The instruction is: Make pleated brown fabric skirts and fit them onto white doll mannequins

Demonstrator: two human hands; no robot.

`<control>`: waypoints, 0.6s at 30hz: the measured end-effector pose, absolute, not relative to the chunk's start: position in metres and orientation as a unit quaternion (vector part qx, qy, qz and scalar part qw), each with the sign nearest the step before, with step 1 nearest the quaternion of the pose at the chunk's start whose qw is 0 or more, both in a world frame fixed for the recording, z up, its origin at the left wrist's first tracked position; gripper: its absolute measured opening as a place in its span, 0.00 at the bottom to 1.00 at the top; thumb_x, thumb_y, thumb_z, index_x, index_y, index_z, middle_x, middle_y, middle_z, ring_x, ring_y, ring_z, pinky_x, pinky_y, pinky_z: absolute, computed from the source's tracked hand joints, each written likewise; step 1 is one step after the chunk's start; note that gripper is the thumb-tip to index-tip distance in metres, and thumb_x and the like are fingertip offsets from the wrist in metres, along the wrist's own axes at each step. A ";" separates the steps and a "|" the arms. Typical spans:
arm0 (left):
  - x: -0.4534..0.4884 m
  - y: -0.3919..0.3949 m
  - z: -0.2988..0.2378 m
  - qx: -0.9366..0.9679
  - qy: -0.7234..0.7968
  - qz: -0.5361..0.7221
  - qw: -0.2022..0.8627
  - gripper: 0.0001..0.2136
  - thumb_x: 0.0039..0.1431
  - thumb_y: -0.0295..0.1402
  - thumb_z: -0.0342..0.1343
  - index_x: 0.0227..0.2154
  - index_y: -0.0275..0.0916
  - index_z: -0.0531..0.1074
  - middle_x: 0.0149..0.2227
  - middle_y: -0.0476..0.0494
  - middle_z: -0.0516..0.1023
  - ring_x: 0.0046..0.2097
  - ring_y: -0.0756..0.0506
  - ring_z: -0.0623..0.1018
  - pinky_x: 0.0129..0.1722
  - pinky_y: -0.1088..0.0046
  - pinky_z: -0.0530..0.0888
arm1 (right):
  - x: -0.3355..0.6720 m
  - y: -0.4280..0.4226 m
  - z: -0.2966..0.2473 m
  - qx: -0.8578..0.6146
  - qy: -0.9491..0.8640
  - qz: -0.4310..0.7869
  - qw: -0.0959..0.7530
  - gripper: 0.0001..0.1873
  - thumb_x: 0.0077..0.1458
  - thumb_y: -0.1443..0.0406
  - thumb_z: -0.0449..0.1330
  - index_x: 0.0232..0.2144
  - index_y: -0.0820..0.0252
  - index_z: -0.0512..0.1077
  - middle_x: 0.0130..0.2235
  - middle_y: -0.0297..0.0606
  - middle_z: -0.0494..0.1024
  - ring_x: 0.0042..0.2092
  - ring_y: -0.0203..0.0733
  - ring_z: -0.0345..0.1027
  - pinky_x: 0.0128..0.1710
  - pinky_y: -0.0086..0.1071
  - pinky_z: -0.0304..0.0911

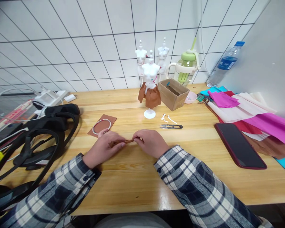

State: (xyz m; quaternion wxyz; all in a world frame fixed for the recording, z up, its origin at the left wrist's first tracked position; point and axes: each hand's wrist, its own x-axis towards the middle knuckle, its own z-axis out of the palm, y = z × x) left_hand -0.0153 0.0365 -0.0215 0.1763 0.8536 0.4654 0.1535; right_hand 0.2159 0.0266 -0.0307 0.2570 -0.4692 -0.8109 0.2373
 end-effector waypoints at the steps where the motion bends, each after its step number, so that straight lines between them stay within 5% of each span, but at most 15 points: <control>1: -0.015 0.037 -0.022 0.850 0.471 0.148 0.186 0.11 0.61 0.42 0.53 0.35 0.45 0.78 0.33 0.49 0.80 0.39 0.45 0.76 0.58 0.54 0.52 | 0.215 0.027 -0.031 -0.473 -0.805 0.244 0.262 0.09 0.59 0.68 0.56 0.36 0.56 0.76 0.37 0.34 0.81 0.38 0.38 0.72 0.38 0.31 0.61; 13: -0.011 0.036 -0.017 0.822 0.481 0.156 0.262 0.11 0.60 0.40 0.52 0.32 0.43 0.78 0.31 0.49 0.81 0.35 0.46 0.76 0.51 0.59 0.64 | 0.219 0.028 -0.029 -0.510 -0.677 0.406 0.341 0.17 0.53 0.68 0.60 0.47 0.56 0.74 0.29 0.31 0.77 0.30 0.33 0.68 0.30 0.27 0.65; 18: -0.014 0.036 -0.017 0.805 0.482 0.198 0.283 0.13 0.60 0.42 0.52 0.30 0.41 0.78 0.30 0.46 0.81 0.33 0.46 0.76 0.39 0.69 0.70 | 0.222 0.028 -0.030 -0.494 -0.602 0.533 0.332 0.23 0.59 0.58 0.54 0.56 0.54 0.65 0.50 0.41 0.75 0.41 0.39 0.72 0.21 0.23 0.65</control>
